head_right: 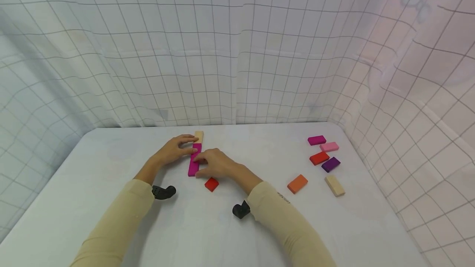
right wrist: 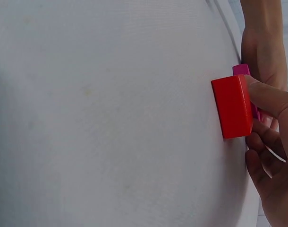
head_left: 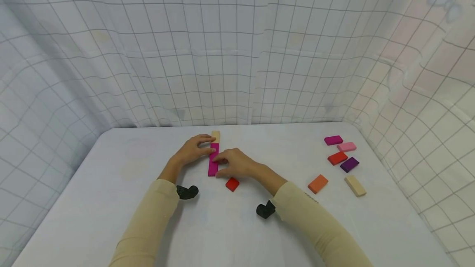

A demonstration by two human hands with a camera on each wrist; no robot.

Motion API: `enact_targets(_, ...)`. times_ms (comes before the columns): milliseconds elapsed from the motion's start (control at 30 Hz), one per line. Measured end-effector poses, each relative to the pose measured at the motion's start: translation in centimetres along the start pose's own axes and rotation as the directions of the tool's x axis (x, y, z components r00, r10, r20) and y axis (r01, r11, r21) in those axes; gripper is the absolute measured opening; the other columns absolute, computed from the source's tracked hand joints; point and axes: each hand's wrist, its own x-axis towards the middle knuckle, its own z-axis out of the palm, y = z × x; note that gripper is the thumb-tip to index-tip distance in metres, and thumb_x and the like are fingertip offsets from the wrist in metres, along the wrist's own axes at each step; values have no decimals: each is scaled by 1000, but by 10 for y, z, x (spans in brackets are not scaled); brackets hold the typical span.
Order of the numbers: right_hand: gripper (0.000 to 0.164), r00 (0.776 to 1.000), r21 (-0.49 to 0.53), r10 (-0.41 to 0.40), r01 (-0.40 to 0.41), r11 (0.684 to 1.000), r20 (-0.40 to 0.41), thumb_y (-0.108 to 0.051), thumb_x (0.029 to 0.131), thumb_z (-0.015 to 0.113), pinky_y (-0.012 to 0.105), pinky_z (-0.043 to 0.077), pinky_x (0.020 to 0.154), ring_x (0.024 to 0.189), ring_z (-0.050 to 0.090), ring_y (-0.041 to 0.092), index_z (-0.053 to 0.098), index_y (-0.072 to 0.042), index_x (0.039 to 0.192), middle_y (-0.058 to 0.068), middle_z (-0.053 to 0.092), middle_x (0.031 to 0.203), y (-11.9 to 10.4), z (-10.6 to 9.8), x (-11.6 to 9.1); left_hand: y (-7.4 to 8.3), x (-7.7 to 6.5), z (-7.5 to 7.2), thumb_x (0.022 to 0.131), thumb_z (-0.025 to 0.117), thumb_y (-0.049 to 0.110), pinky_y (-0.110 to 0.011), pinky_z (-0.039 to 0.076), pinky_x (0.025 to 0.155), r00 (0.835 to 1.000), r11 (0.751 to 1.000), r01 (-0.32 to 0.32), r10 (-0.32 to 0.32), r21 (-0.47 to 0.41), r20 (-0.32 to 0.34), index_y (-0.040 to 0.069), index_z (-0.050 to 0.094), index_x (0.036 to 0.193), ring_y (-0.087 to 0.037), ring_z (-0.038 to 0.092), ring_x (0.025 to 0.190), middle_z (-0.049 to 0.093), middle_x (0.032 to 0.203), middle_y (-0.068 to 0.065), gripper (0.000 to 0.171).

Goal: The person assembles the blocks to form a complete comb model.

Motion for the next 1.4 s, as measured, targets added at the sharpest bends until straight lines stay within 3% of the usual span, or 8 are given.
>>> enact_targets(233,49,1000,-8,-11,11,1000,1,-24,93,81,20,50,92,109,60,11,67,-10,138,-1,70,125,2,0,-1,-3,2,3,97,71,36,-65,22,118,1000,1000,-11,11,8,4,7,60,146,-41,32,148,46,155,-18,57)
enact_targets(400,51,1000,-8,-18,18,1000,13,-26,93,80,22,50,93,109,60,12,65,-11,139,0,69,122,4,-4,-4,-3,2,3,98,71,35,-66,22,117,1000,1000,21,-21,9,9,9,59,147,-40,31,148,44,157,-17,57)
enact_targets(733,49,997,43,-18,15,999,73,-30,93,79,26,52,93,109,60,15,67,-12,137,1,68,122,11,-18,-30,-1,-2,2,97,72,37,-65,25,117,999,999,37,-37,-10,7,10,57,149,-41,36,145,42,158,-20,61)
enact_targets(867,54,991,38,-7,2,999,134,-32,89,81,28,50,94,110,58,12,66,-17,139,-5,66,123,15,-21,-41,-3,-3,0,93,74,45,-65,28,116,998,998,55,-55,8,40,12,48,156,-40,39,143,40,160,-19,76)
enact_targets(1033,64,982,45,-15,7,999,186,-33,84,86,29,48,99,113,54,9,63,-18,142,-8,61,125,20,-21,-56,-1,-3,-3,84,82,45,-67,29,114,993,998,44,-48,40,111,13,41,160,-40,33,146,33,163,-19,92)
enact_targets(1233,63,982,34,-37,31,999,187,-24,87,85,30,48,98,113,53,10,61,-17,144,-6,59,127,21,-20,-63,0,-2,-6,79,84,43,-73,27,112,988,996,29,-42,90,148,14,42,159,-43,23,150,28,164,-21,95)
enact_targets(1400,53,984,44,-48,41,998,172,-20,90,82,28,49,94,111,53,10,65,-19,140,-5,59,126,20,-17,-62,1,-2,-7,79,84,43,-73,25,113,987,997,32,-44,76,154,14,42,159,-43,22,150,27,164,-20,96)
